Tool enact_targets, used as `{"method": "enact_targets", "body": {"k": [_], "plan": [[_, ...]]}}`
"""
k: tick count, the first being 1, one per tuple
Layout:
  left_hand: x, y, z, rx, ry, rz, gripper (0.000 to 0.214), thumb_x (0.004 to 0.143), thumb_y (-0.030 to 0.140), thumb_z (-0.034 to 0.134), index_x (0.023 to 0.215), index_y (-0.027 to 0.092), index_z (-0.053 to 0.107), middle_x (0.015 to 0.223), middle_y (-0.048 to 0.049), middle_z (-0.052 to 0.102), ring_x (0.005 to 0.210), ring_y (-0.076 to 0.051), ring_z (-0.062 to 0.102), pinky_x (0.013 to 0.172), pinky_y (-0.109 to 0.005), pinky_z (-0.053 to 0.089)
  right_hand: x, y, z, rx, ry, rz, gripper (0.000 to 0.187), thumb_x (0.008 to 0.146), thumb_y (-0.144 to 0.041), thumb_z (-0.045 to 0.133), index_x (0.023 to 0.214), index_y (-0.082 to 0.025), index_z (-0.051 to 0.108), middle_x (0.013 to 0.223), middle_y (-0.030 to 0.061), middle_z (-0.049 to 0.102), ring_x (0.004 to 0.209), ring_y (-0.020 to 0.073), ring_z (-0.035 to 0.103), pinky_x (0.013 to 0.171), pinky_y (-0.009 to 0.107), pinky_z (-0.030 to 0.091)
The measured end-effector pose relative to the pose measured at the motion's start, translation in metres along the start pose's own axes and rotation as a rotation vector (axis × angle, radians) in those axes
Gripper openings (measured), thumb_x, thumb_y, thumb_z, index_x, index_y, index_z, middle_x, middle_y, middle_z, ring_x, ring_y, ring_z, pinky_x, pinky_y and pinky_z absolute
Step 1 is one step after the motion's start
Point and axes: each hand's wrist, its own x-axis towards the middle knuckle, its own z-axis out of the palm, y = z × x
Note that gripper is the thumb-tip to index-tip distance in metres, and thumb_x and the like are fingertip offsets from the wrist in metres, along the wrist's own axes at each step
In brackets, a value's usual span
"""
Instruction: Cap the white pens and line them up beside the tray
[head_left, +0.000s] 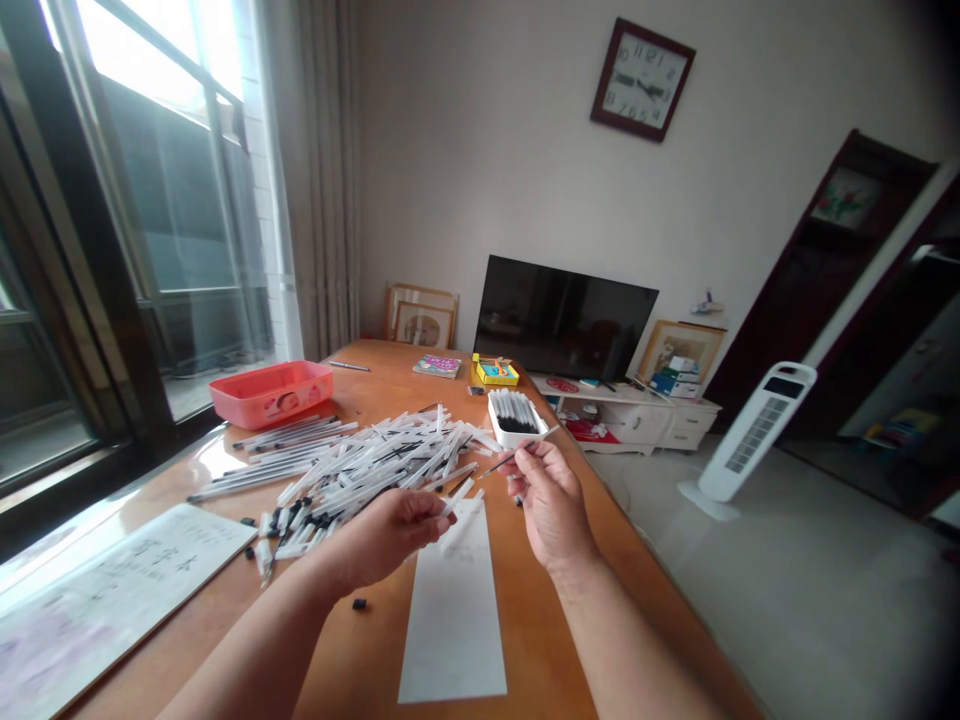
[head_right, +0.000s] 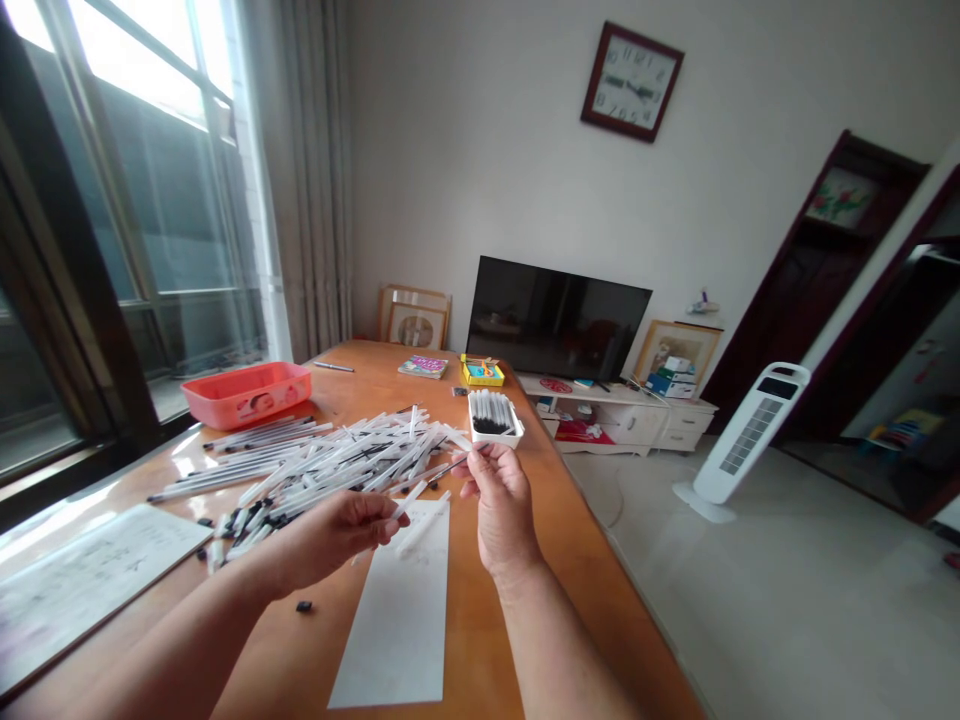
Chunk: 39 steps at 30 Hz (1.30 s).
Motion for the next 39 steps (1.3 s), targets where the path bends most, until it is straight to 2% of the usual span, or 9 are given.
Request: {"method": "enact_targets", "body": {"k": [4,10,18,23,28,30,32,36,39], "plan": [[0.001,0.000,0.001,-0.052,-0.116,0.037,0.041,0.090,0.056,0.054,0.074,0.018,0.054,0.070,0.0027,0.041,0.067,-0.013,0.034,0.062,-0.025,0.030,0.001,0.001,-0.001,-0.054,0.021,-0.047,0.022,0.086,-0.038,0.069,0.098,-0.021,0.060,0.093,0.0061,0.072,0.079,0.0161,0.064,0.060,0.024,0.044],[0.003,-0.001,0.002,-0.042,-0.093,0.030,0.042,0.088,0.058,0.055,0.076,0.018,0.057,0.071,0.0018,0.044,0.068,-0.014,0.037,0.064,-0.025,0.032,-0.003,0.005,0.003,-0.084,-0.042,-0.035,0.020,0.087,-0.037,0.068,0.097,-0.021,0.059,0.094,0.0054,0.073,0.079,0.0152,0.064,0.060,0.023,0.043],[0.003,-0.004,0.001,-0.060,-0.086,0.004,0.044,0.087,0.061,0.054,0.076,0.019,0.053,0.071,0.0031,0.039,0.067,-0.013,0.034,0.062,-0.025,0.029,-0.011,0.014,0.010,-0.221,-0.177,0.081,0.025,0.086,-0.041,0.067,0.099,-0.019,0.065,0.094,0.0067,0.074,0.083,0.0187,0.066,0.058,0.023,0.041],[0.002,-0.001,-0.001,-0.033,-0.030,-0.015,0.043,0.084,0.061,0.056,0.077,0.019,0.056,0.069,0.0026,0.042,0.066,-0.013,0.036,0.061,-0.025,0.030,-0.010,0.014,0.007,-0.236,-0.128,0.098,0.032,0.087,-0.041,0.063,0.111,-0.019,0.067,0.096,0.0082,0.075,0.086,0.0210,0.069,0.056,0.024,0.041],[0.000,0.002,-0.006,-0.051,0.028,-0.060,0.044,0.082,0.062,0.058,0.079,0.018,0.059,0.066,0.0034,0.040,0.061,-0.012,0.034,0.056,-0.024,0.029,-0.010,0.016,0.005,-0.298,-0.100,0.057,0.024,0.089,-0.034,0.058,0.106,-0.019,0.067,0.092,0.0064,0.075,0.082,0.0192,0.068,0.058,0.024,0.043],[-0.001,0.001,-0.010,-0.055,0.098,-0.061,0.044,0.082,0.061,0.059,0.081,0.018,0.062,0.065,0.0036,0.040,0.059,-0.011,0.034,0.054,-0.024,0.028,-0.015,0.019,0.008,-0.401,-0.166,0.029,0.017,0.091,-0.031,0.056,0.100,-0.021,0.066,0.086,0.0041,0.074,0.079,0.0182,0.067,0.061,0.026,0.045],[0.000,0.000,-0.015,-0.054,0.171,-0.054,0.043,0.082,0.060,0.060,0.081,0.017,0.063,0.064,0.0038,0.040,0.059,-0.011,0.034,0.054,-0.023,0.027,-0.023,0.023,0.015,-0.545,-0.300,-0.035,0.016,0.092,-0.027,0.054,0.098,-0.022,0.067,0.084,0.0028,0.072,0.078,0.0181,0.065,0.067,0.028,0.048],[0.000,-0.002,-0.022,-0.074,0.287,-0.022,0.039,0.084,0.056,0.060,0.079,0.017,0.063,0.064,0.0042,0.043,0.060,-0.011,0.036,0.056,-0.023,0.030,-0.052,0.030,0.037,-0.892,-0.709,-0.368,0.022,0.091,-0.018,0.054,0.103,-0.023,0.071,0.100,0.0053,0.071,0.097,0.0218,0.062,0.088,0.035,0.048],[0.000,-0.002,-0.024,-0.097,0.323,-0.008,0.036,0.085,0.054,0.058,0.086,0.019,0.065,0.067,0.0037,0.048,0.061,-0.012,0.040,0.058,-0.023,0.033,-0.073,0.033,0.054,-1.150,-0.938,-0.520,0.031,0.090,-0.018,0.057,0.119,-0.024,0.067,0.106,0.0063,0.071,0.102,0.0245,0.057,0.090,0.037,0.047]]}}
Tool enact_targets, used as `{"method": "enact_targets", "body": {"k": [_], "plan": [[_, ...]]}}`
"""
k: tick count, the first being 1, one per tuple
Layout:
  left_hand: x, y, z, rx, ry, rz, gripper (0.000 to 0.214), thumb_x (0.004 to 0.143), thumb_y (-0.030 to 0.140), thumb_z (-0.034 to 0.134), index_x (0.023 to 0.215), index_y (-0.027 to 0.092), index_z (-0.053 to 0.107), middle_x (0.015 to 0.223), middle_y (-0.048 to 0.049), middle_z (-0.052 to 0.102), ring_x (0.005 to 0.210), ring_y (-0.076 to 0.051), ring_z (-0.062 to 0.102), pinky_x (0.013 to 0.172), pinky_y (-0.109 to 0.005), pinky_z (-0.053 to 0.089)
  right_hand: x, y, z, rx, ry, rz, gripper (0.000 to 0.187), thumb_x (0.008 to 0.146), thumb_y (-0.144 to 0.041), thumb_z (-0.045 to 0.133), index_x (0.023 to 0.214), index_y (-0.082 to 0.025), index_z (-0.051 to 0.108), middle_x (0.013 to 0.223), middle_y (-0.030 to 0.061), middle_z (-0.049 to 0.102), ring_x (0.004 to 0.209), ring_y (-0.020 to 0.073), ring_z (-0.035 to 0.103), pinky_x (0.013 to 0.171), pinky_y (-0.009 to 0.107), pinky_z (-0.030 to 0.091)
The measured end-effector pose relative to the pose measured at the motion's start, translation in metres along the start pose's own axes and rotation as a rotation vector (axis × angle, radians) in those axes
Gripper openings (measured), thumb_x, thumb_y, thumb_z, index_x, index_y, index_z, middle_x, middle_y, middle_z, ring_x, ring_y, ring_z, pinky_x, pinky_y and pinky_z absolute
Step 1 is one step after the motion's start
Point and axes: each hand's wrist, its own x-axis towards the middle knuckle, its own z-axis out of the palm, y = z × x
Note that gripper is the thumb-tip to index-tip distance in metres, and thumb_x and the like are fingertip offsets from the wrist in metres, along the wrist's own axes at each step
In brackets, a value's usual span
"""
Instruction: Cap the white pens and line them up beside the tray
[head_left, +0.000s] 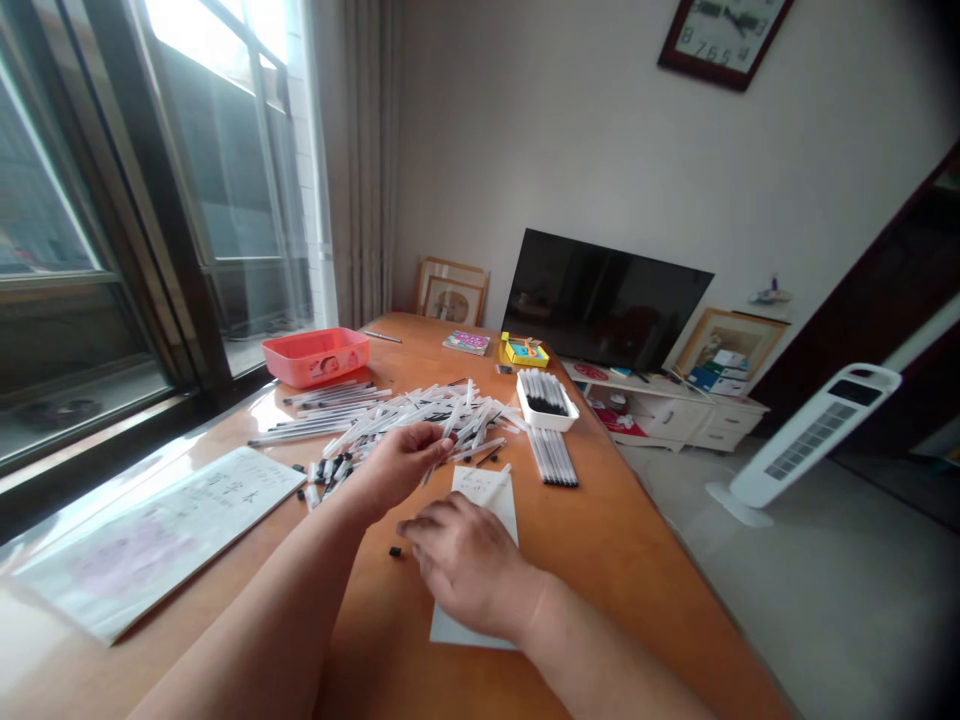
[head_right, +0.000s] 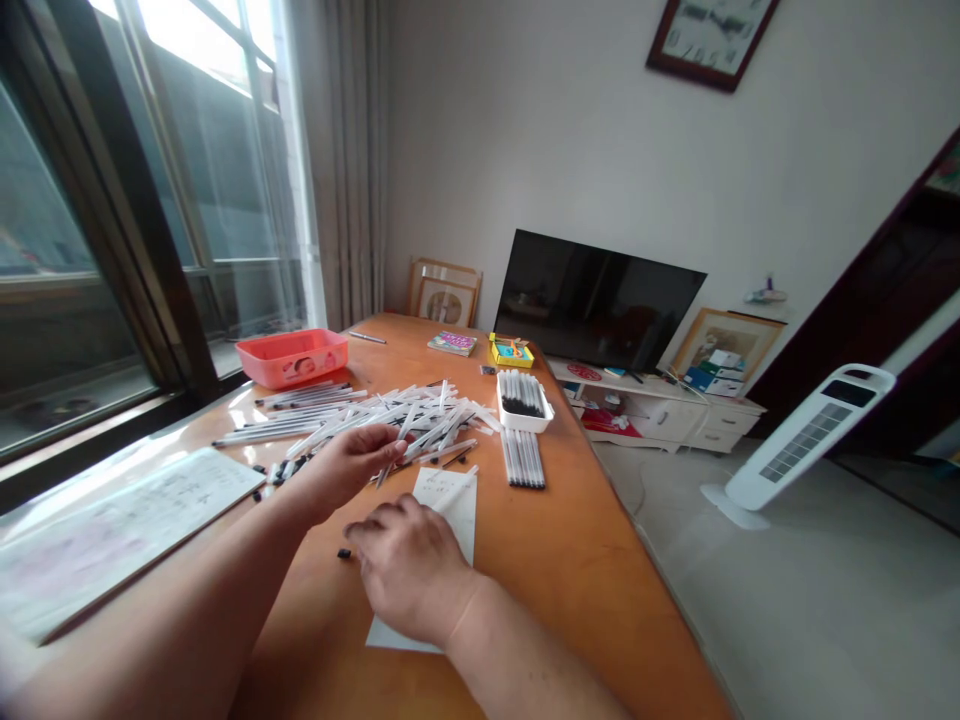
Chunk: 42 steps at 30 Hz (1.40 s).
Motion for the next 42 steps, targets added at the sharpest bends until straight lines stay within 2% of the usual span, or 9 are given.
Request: {"method": "enact_targets", "body": {"k": [4,8,11,13,17,22,26,36,42], "plan": [[0.000,0.001,0.000,-0.003,-0.002,0.003,0.035,0.086,0.052,0.057,0.087,0.018,0.065,0.067,0.0035,0.048,0.062,-0.012,0.040,0.058,-0.024,0.032,0.003,-0.015,0.008,-0.181,-0.142,-0.111,0.036,0.085,-0.016,0.061,0.120,-0.020,0.062,0.105,0.0089,0.069,0.102,0.0277,0.054,0.087,0.040,0.048],[-0.001,0.001,0.001,-0.023,0.002,0.001,0.037,0.085,0.054,0.058,0.086,0.017,0.064,0.067,0.0029,0.048,0.062,-0.012,0.039,0.058,-0.024,0.032,0.005,-0.013,0.013,-0.218,-0.137,-0.086,0.014,0.087,-0.016,0.058,0.096,-0.020,0.067,0.094,0.0083,0.067,0.097,0.0259,0.054,0.082,0.036,0.048],[0.000,0.000,0.003,-0.028,-0.010,-0.016,0.039,0.083,0.057,0.060,0.081,0.018,0.061,0.065,0.0037,0.045,0.060,-0.011,0.037,0.056,-0.023,0.031,0.004,-0.004,0.014,-0.166,-0.109,-0.044,0.013,0.089,-0.016,0.056,0.092,-0.020,0.068,0.090,0.0076,0.066,0.095,0.0250,0.056,0.079,0.034,0.048],[0.000,-0.002,0.003,-0.032,-0.031,-0.015,0.040,0.081,0.058,0.062,0.079,0.018,0.061,0.065,0.0039,0.044,0.060,-0.011,0.037,0.056,-0.023,0.031,0.003,0.005,0.010,-0.075,-0.046,0.017,0.016,0.089,-0.016,0.056,0.096,-0.020,0.070,0.091,0.0071,0.067,0.094,0.0239,0.057,0.082,0.035,0.049],[0.001,-0.002,0.006,-0.044,-0.068,0.005,0.042,0.081,0.058,0.063,0.087,0.017,0.067,0.070,0.0022,0.051,0.064,-0.012,0.040,0.060,-0.024,0.034,-0.001,0.031,-0.014,0.193,0.233,0.146,0.029,0.092,-0.014,0.052,0.115,-0.022,0.069,0.106,0.0079,0.066,0.101,0.0219,0.060,0.091,0.036,0.049],[-0.001,0.002,0.012,-0.021,-0.154,0.014,0.040,0.084,0.056,0.061,0.089,0.017,0.068,0.069,0.0024,0.049,0.065,-0.012,0.039,0.061,-0.024,0.032,-0.006,0.058,-0.044,0.634,0.533,0.394,0.018,0.093,-0.028,0.059,0.105,-0.023,0.072,0.091,0.0028,0.068,0.083,0.0175,0.064,0.081,0.032,0.052],[-0.003,0.003,0.017,-0.016,-0.235,0.024,0.041,0.084,0.056,0.061,0.090,0.016,0.069,0.072,0.0009,0.053,0.069,-0.014,0.044,0.064,-0.024,0.037,-0.006,0.066,-0.053,0.916,0.655,0.531,0.021,0.086,-0.034,0.069,0.101,-0.020,0.068,0.091,0.0020,0.069,0.075,0.0144,0.064,0.076,0.030,0.053],[-0.003,0.001,0.022,-0.022,-0.384,0.031,0.035,0.086,0.051,0.061,0.084,0.016,0.064,0.077,0.0005,0.053,0.076,-0.015,0.045,0.074,-0.026,0.039,-0.009,0.068,-0.058,0.837,0.594,0.525,0.025,0.083,-0.036,0.070,0.100,-0.017,0.073,0.082,0.0028,0.070,0.071,0.0144,0.063,0.071,0.029,0.055],[-0.003,-0.002,0.022,-0.023,-0.403,0.047,0.033,0.088,0.047,0.060,0.081,0.016,0.060,0.076,0.0018,0.048,0.075,-0.014,0.040,0.072,-0.025,0.035,-0.010,0.068,-0.058,0.800,0.557,0.519,0.025,0.084,-0.034,0.068,0.101,-0.017,0.075,0.084,0.0033,0.071,0.072,0.0146,0.063,0.072,0.029,0.055]]}}
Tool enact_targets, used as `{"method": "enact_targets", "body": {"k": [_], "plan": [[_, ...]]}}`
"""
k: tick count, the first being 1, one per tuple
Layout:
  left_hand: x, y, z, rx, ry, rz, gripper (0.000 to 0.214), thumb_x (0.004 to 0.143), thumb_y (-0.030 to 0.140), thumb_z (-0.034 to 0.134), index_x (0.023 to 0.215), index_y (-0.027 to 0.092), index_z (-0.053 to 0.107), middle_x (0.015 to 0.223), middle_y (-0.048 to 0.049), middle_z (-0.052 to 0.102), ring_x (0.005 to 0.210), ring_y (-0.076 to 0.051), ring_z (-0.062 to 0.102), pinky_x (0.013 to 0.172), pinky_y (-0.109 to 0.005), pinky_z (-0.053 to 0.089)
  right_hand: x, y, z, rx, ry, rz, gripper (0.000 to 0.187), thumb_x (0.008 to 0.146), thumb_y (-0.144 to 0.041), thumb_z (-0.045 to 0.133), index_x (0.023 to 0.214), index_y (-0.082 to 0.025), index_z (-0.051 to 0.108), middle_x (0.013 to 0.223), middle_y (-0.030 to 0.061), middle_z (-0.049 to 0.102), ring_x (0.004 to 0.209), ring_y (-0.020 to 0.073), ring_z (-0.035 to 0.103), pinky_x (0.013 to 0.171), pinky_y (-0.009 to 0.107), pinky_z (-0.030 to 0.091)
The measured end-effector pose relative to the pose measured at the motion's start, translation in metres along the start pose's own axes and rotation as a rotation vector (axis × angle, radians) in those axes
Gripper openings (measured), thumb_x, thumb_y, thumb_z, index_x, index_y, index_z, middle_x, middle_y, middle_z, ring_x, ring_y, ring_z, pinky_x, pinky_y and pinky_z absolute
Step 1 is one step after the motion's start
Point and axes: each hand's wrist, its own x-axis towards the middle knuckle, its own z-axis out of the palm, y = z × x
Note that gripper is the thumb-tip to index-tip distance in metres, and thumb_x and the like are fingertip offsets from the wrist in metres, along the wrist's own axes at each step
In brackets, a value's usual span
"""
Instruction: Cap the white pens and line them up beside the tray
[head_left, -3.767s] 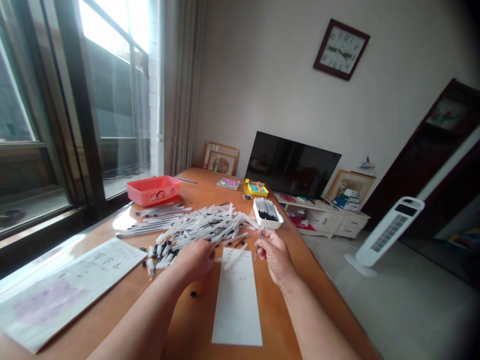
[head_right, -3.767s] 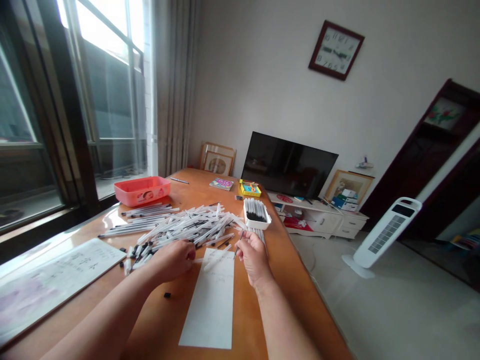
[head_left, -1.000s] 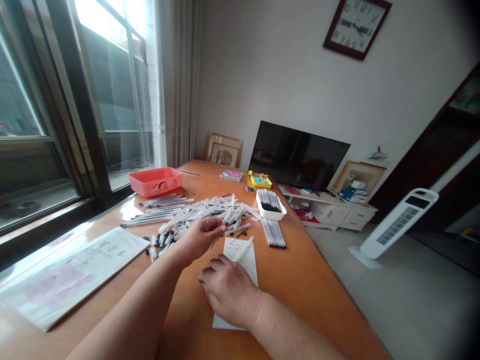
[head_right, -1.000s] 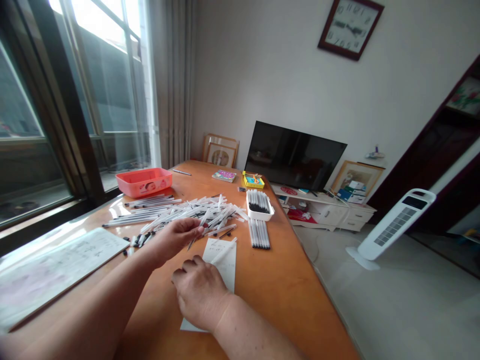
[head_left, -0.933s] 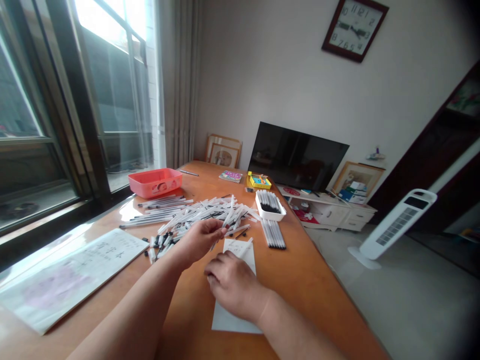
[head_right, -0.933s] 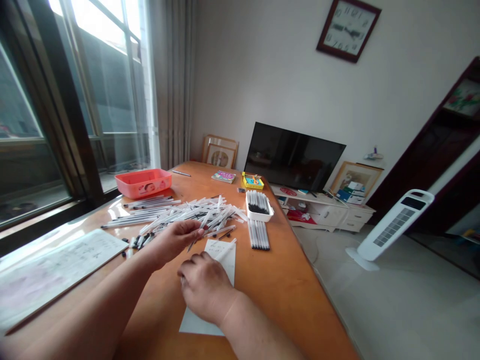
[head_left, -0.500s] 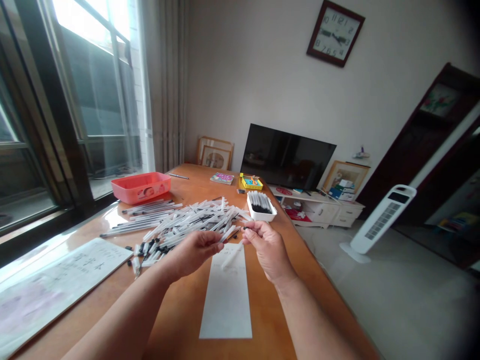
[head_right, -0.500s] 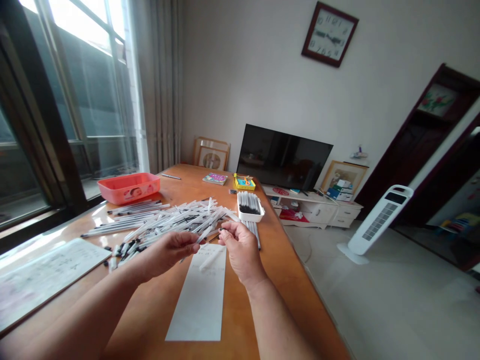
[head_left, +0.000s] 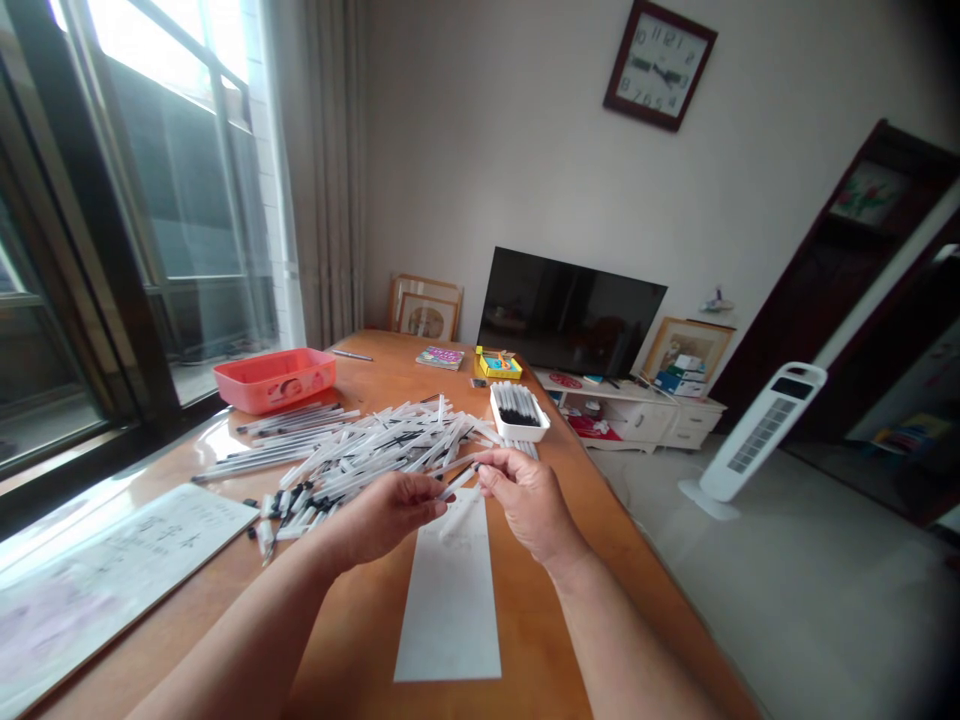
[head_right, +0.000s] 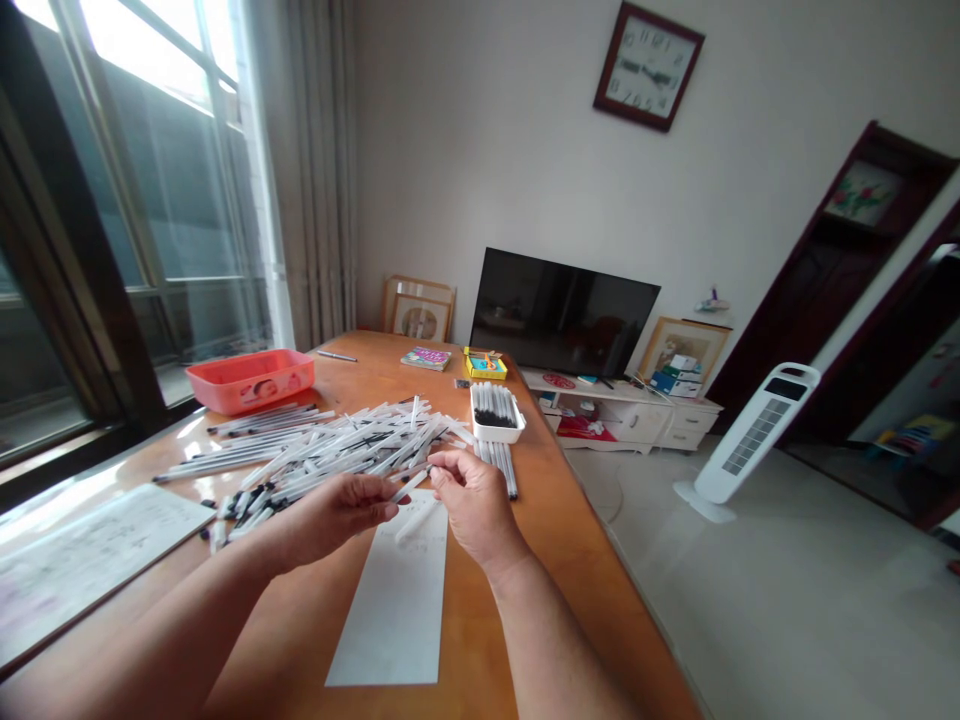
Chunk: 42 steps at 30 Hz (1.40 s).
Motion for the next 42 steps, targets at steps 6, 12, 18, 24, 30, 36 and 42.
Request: {"method": "enact_targets", "body": {"k": [6,12,18,24,30,36,42], "plan": [[0.002,-0.003,0.000,0.001,0.001,0.002,0.031,0.089,0.046,0.059,0.081,0.016,0.059,0.076,0.0020,0.046,0.075,-0.014,0.038,0.072,-0.025,0.034,-0.001,0.002,0.000,-0.037,-0.012,-0.011,0.023,0.086,-0.033,0.066,0.102,-0.018,0.075,0.083,0.0033,0.071,0.069,0.0145,0.063,0.070,0.029,0.054],[0.000,0.004,0.001,0.021,-0.009,-0.005,0.032,0.089,0.047,0.058,0.082,0.016,0.061,0.075,0.0021,0.046,0.075,-0.014,0.038,0.072,-0.025,0.034,-0.001,0.001,0.000,-0.067,-0.011,-0.018,0.023,0.086,-0.032,0.066,0.101,-0.018,0.075,0.080,0.0027,0.070,0.069,0.0152,0.064,0.070,0.029,0.053],[-0.001,0.007,0.001,0.071,-0.019,0.000,0.034,0.089,0.048,0.057,0.085,0.015,0.063,0.075,0.0015,0.049,0.074,-0.014,0.040,0.072,-0.025,0.036,0.000,0.004,0.000,-0.054,-0.040,-0.007,0.023,0.085,-0.034,0.066,0.100,-0.018,0.075,0.083,0.0039,0.070,0.069,0.0159,0.062,0.067,0.030,0.054],[-0.001,0.008,0.002,0.072,-0.008,-0.005,0.037,0.088,0.051,0.057,0.084,0.015,0.064,0.075,0.0011,0.050,0.075,-0.015,0.042,0.073,-0.026,0.038,0.000,0.007,-0.001,-0.009,-0.072,0.009,0.022,0.085,-0.035,0.068,0.099,-0.018,0.074,0.082,0.0027,0.069,0.069,0.0149,0.061,0.069,0.030,0.053],[0.001,0.002,0.003,0.092,0.028,0.014,0.039,0.085,0.053,0.060,0.084,0.015,0.068,0.072,0.0003,0.054,0.073,-0.015,0.046,0.070,-0.026,0.041,0.001,0.006,-0.006,0.038,-0.132,0.075,0.024,0.083,-0.038,0.071,0.092,-0.016,0.069,0.077,0.0018,0.067,0.067,0.0134,0.059,0.064,0.026,0.051],[0.000,0.004,0.004,0.115,0.032,0.053,0.038,0.085,0.052,0.060,0.080,0.016,0.070,0.067,-0.0003,0.055,0.070,-0.016,0.048,0.067,-0.026,0.042,0.000,0.007,-0.008,-0.109,-0.163,0.082,0.028,0.087,-0.045,0.065,0.082,-0.018,0.063,0.071,0.0001,0.065,0.058,0.0115,0.053,0.055,0.024,0.043],[0.000,0.009,0.005,0.127,0.022,0.078,0.035,0.084,0.050,0.062,0.075,0.017,0.069,0.067,-0.0015,0.054,0.070,-0.017,0.047,0.066,-0.026,0.040,-0.001,0.012,-0.010,-0.439,-0.096,-0.100,0.046,0.093,-0.055,0.054,0.061,-0.022,0.050,0.054,-0.0036,0.048,0.053,0.0120,0.042,0.052,0.026,0.033]]}}
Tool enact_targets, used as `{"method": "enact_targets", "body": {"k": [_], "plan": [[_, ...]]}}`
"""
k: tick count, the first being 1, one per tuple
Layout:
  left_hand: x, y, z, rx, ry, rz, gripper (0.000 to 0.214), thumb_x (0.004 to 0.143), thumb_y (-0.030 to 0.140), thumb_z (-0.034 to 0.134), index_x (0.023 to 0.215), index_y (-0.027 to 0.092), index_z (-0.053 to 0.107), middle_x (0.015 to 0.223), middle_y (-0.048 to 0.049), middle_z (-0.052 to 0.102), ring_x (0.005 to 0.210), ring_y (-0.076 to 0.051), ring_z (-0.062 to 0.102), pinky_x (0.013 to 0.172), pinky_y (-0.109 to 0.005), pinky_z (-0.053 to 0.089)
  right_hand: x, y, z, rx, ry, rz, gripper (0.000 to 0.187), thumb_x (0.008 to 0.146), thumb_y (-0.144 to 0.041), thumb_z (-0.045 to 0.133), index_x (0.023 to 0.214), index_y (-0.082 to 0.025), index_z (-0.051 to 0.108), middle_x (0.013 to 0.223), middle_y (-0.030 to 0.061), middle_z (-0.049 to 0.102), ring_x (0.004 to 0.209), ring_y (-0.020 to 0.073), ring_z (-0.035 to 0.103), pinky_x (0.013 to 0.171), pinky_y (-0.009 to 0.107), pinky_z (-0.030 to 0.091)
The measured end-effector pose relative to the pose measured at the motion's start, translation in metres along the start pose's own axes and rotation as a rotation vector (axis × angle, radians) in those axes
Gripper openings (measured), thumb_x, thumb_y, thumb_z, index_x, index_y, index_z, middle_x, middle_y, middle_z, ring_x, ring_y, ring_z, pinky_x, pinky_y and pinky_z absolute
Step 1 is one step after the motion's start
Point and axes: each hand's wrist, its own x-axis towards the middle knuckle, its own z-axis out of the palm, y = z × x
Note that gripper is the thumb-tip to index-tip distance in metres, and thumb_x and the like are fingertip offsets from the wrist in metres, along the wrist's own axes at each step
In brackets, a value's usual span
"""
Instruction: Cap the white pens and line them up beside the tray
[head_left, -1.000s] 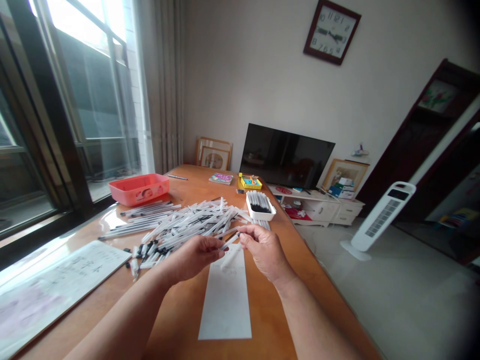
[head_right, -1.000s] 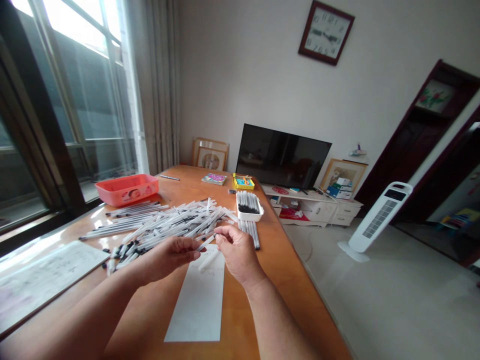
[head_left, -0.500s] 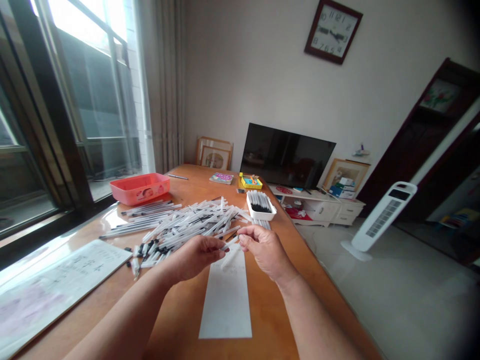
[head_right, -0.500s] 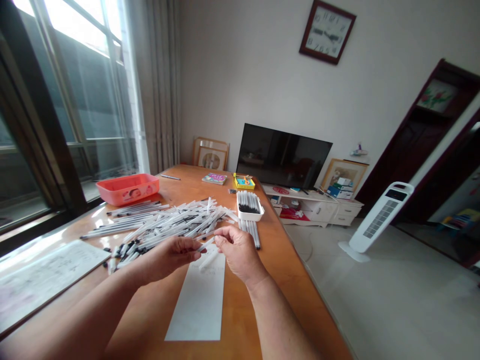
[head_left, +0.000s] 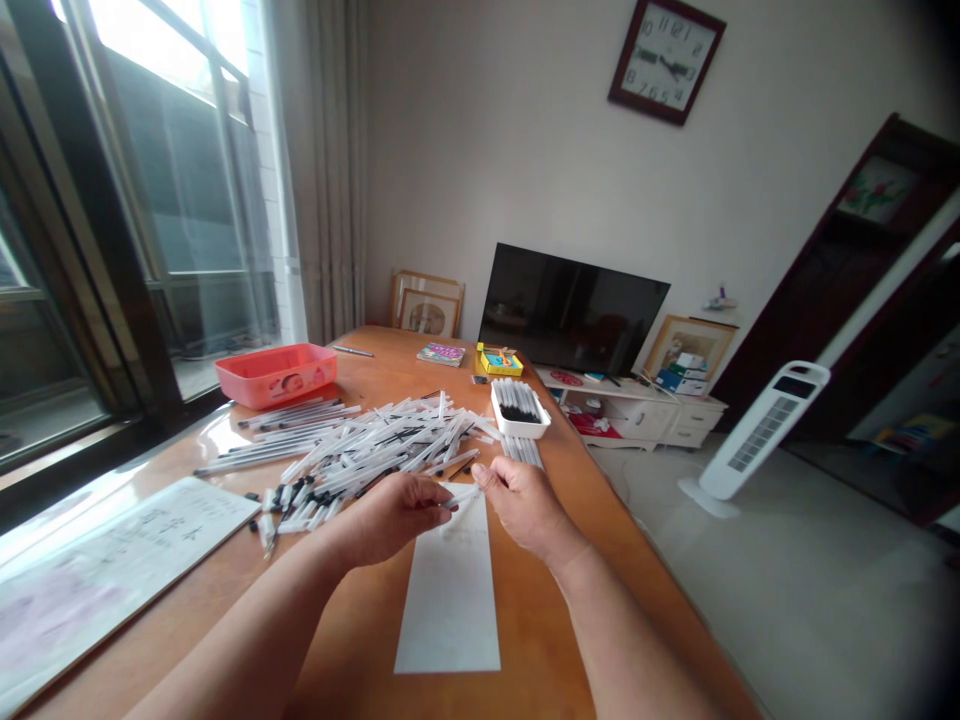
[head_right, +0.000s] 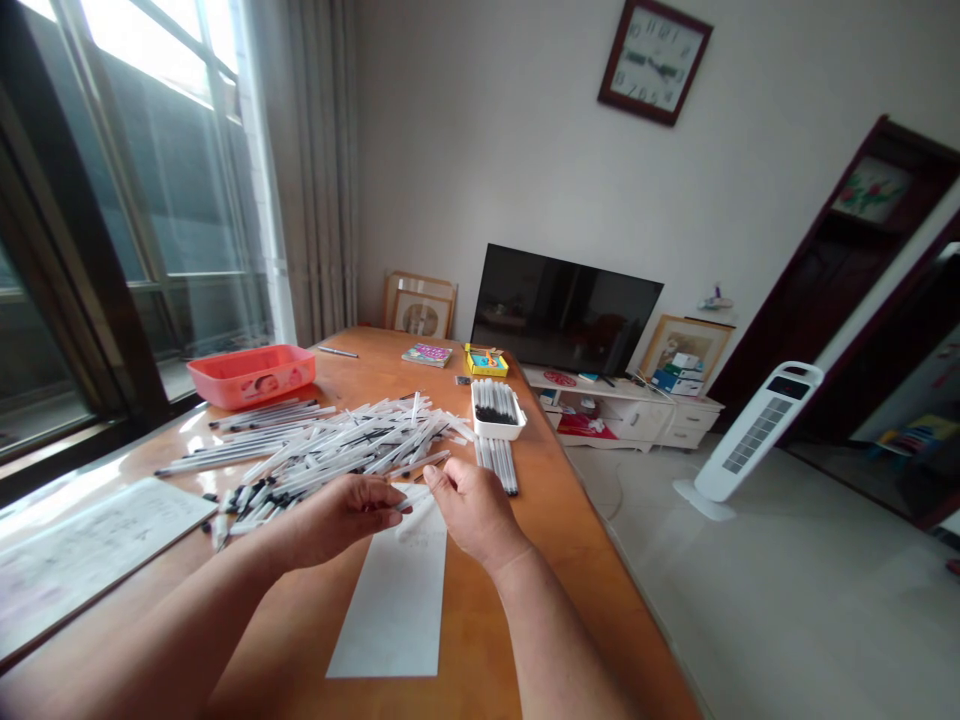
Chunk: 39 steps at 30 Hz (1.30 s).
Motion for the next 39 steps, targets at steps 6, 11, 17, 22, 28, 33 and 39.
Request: {"method": "enact_targets", "body": {"k": [6,11,17,22,28,33,39], "plan": [[0.001,-0.006,0.001,-0.013,-0.040,-0.040,0.033,0.090,0.046,0.057,0.080,0.016,0.066,0.069,0.0009,0.051,0.067,-0.014,0.042,0.066,-0.026,0.037,0.000,-0.006,-0.003,0.038,-0.035,0.000,0.043,0.099,-0.054,0.042,0.077,-0.022,0.060,0.066,0.0003,0.064,0.061,0.0157,0.056,0.059,0.028,0.039],[0.001,-0.010,0.001,-0.014,-0.026,-0.035,0.033,0.090,0.045,0.057,0.082,0.015,0.066,0.070,0.0011,0.051,0.068,-0.013,0.042,0.067,-0.025,0.037,-0.001,-0.009,0.000,0.058,-0.001,-0.019,0.035,0.096,-0.050,0.051,0.078,-0.022,0.059,0.067,-0.0010,0.063,0.060,0.0143,0.054,0.058,0.026,0.038],[0.000,-0.005,0.002,0.002,-0.053,-0.025,0.032,0.089,0.045,0.059,0.078,0.015,0.065,0.071,0.0008,0.053,0.069,-0.014,0.044,0.068,-0.025,0.037,-0.001,-0.004,0.000,-0.041,0.047,-0.010,0.049,0.095,-0.057,0.051,0.060,-0.023,0.045,0.053,-0.0031,0.047,0.052,0.0137,0.045,0.052,0.027,0.032],[0.000,-0.005,0.001,-0.043,-0.038,-0.056,0.035,0.088,0.048,0.059,0.083,0.016,0.068,0.070,0.0014,0.053,0.068,-0.014,0.045,0.067,-0.025,0.037,0.001,-0.006,-0.003,0.164,-0.021,0.034,0.041,0.099,-0.055,0.042,0.083,-0.022,0.061,0.069,0.0008,0.065,0.064,0.0163,0.058,0.062,0.028,0.043],[0.001,-0.010,0.004,-0.054,-0.012,-0.059,0.037,0.087,0.051,0.060,0.079,0.015,0.065,0.069,0.0010,0.050,0.066,-0.013,0.042,0.063,-0.025,0.036,0.000,-0.005,-0.001,0.113,-0.031,0.013,0.036,0.095,-0.051,0.053,0.076,-0.021,0.059,0.067,-0.0010,0.063,0.060,0.0139,0.054,0.060,0.026,0.041],[0.001,-0.004,0.006,0.001,0.022,-0.060,0.038,0.086,0.052,0.060,0.073,0.016,0.059,0.066,0.0017,0.047,0.064,-0.012,0.040,0.060,-0.024,0.034,0.000,-0.005,0.003,-0.020,0.064,-0.022,0.043,0.096,-0.052,0.051,0.065,-0.023,0.049,0.056,-0.0028,0.052,0.055,0.0139,0.046,0.055,0.027,0.035],[-0.002,0.011,0.005,0.019,0.010,-0.151,0.044,0.090,0.057,0.051,0.081,0.016,0.065,0.076,-0.0034,0.063,0.074,-0.017,0.054,0.070,-0.027,0.041,0.000,-0.007,0.006,0.039,0.065,-0.001,0.044,0.096,-0.054,0.049,0.065,-0.023,0.048,0.057,-0.0034,0.050,0.053,0.0133,0.042,0.054,0.027,0.034]]}}
